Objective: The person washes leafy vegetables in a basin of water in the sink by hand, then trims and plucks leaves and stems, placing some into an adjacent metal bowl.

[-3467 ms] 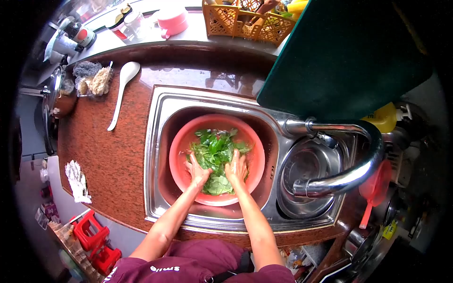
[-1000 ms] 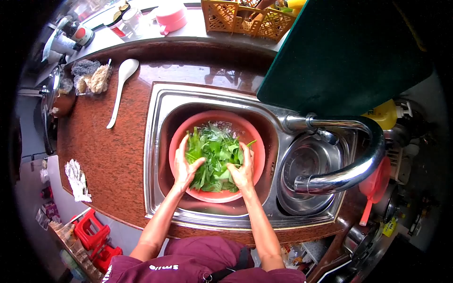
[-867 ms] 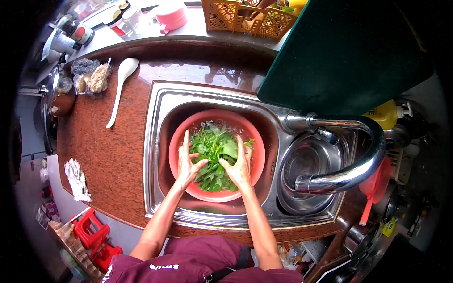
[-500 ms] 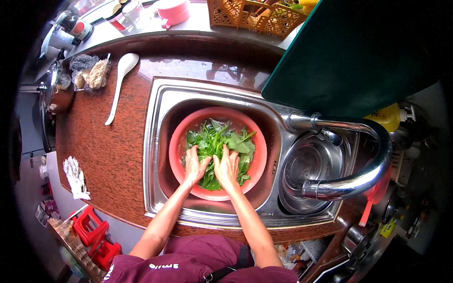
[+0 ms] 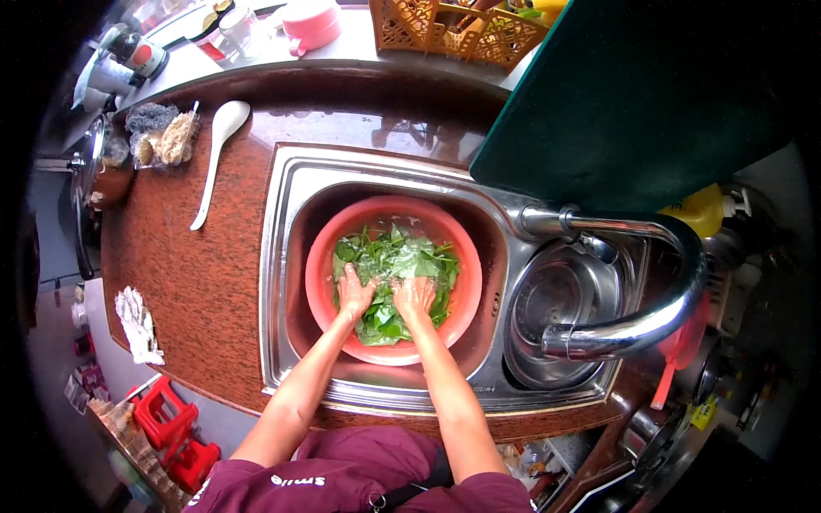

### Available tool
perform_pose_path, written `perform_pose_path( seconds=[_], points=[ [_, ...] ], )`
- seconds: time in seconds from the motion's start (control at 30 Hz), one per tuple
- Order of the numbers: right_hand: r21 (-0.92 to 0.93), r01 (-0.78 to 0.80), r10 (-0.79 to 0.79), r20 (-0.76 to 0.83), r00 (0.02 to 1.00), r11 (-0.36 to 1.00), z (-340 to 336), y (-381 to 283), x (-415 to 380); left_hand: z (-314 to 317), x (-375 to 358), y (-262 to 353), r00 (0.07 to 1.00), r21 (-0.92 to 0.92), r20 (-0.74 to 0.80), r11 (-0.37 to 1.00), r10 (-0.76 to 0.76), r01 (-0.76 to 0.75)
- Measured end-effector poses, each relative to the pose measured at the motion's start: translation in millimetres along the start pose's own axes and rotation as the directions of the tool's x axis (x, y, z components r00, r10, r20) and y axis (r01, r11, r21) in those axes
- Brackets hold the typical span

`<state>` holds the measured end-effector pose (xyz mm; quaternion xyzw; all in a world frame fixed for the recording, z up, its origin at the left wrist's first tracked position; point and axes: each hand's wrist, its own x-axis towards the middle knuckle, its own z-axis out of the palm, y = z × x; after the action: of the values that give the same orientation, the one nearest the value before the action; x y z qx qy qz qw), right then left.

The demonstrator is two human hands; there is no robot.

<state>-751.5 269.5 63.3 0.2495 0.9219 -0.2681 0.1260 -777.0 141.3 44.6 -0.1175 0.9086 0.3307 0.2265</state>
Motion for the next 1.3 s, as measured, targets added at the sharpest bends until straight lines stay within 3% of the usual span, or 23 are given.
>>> perform_pose_path(
  seconds=[0.07,0.17,0.2,0.23,0.3,0.33,0.43,0.53,0.57,0.63,0.67,0.77,0.8,0.83,0.93,0.97,1.13,1.23,1.27,1.3],
  points=[
    [0.093,0.070,-0.056,-0.149,0.987,0.993,3.5,4.6,1.8,-10.1,-3.1,3.8,1.000,-0.117,0.018,0.993,-0.021,0.023],
    [0.127,-0.091,0.089,0.027,0.996,0.988,-3.2,9.7,5.3,-18.2,-2.4,-3.7,0.999,-0.281,0.037,0.959,-0.026,0.036],
    [0.162,-0.190,0.151,0.226,0.962,0.968,-24.9,3.6,8.3,-14.8,-1.6,-9.6,0.997,-0.326,0.005,0.943,-0.075,0.072],
    [0.233,-0.249,0.166,0.325,0.931,0.940,-52.3,-6.1,4.8,-16.0,-0.9,-15.0,0.993,-0.389,0.036,0.914,-0.109,0.114],
    [0.554,-0.101,0.028,0.138,0.990,0.826,-51.5,9.7,-5.8,-45.5,-17.3,1.3,0.983,-0.674,0.111,0.716,-0.144,0.181],
    [0.693,-0.083,-0.003,0.122,0.993,0.716,-47.9,19.1,-9.4,-55.9,-20.0,-1.8,0.978,-0.743,0.184,0.638,-0.094,0.201],
    [0.740,-0.184,-0.010,0.250,0.968,0.647,-66.3,27.5,-19.5,-54.3,-20.6,-24.1,0.974,-0.777,0.212,0.592,-0.074,0.214],
    [0.843,-0.271,0.009,0.301,0.953,0.465,-87.8,18.6,-28.4,-30.5,-18.7,-37.5,0.997,-0.673,0.044,0.736,-0.065,0.078],
    [0.879,-0.249,-0.007,0.276,0.961,0.407,-88.8,18.4,-29.6,-28.7,-18.7,-39.9,0.994,-0.617,0.107,0.784,-0.010,0.074],
    [0.937,-0.202,-0.030,0.220,0.975,0.285,-90.2,19.7,-30.9,-35.2,-30.6,-15.6,0.999,-0.525,0.006,0.850,0.044,-0.034],
    [0.908,-0.184,-0.001,0.198,0.980,0.377,-89.4,21.3,-29.9,-21.2,-27.2,-21.9,0.995,-0.529,-0.024,0.844,0.092,-0.091],
    [0.766,-0.141,0.069,0.125,0.990,0.627,-70.2,30.3,-21.0,-27.2,-45.8,31.3,0.993,-0.097,-0.100,0.993,0.061,-0.071],
    [0.465,0.037,-0.023,-0.036,0.999,0.885,-51.0,39.1,-15.7,-19.0,-42.7,31.5,0.995,-0.013,-0.071,0.998,0.066,-0.067],
    [0.338,0.036,-0.029,-0.027,0.999,0.940,-44.0,33.9,-14.7,-13.4,-41.0,33.3,0.997,0.058,-0.060,0.997,0.056,-0.052],
    [-0.010,-0.093,0.093,0.154,0.984,0.996,-33.0,10.0,-12.9,9.5,-27.7,23.5,0.998,0.122,-0.055,0.992,-0.015,0.022],
    [-0.043,-0.122,0.127,0.150,0.980,0.992,-28.7,5.3,-11.4,15.5,-23.1,16.2,0.999,0.141,-0.050,0.990,-0.010,0.017],
    [-0.161,-0.069,0.075,0.027,0.997,0.984,4.7,25.7,-2.4,16.8,-10.2,11.6,0.997,0.119,-0.065,0.992,-0.032,0.039],
    [-0.180,-0.039,0.023,-0.091,0.996,0.983,9.4,29.9,-4.3,9.2,-7.9,21.2,0.987,0.033,0.006,0.986,-0.162,0.162],
    [-0.113,-0.062,0.056,-0.050,0.997,0.992,5.5,31.2,0.4,18.0,-4.2,8.2,0.990,0.004,-0.104,0.995,-0.098,0.099],
    [-0.045,-0.088,0.088,-0.006,0.996,0.995,-4.1,32.1,5.8,11.3,-0.9,4.5,0.986,-0.091,-0.040,0.983,-0.162,0.158]
  ],
)
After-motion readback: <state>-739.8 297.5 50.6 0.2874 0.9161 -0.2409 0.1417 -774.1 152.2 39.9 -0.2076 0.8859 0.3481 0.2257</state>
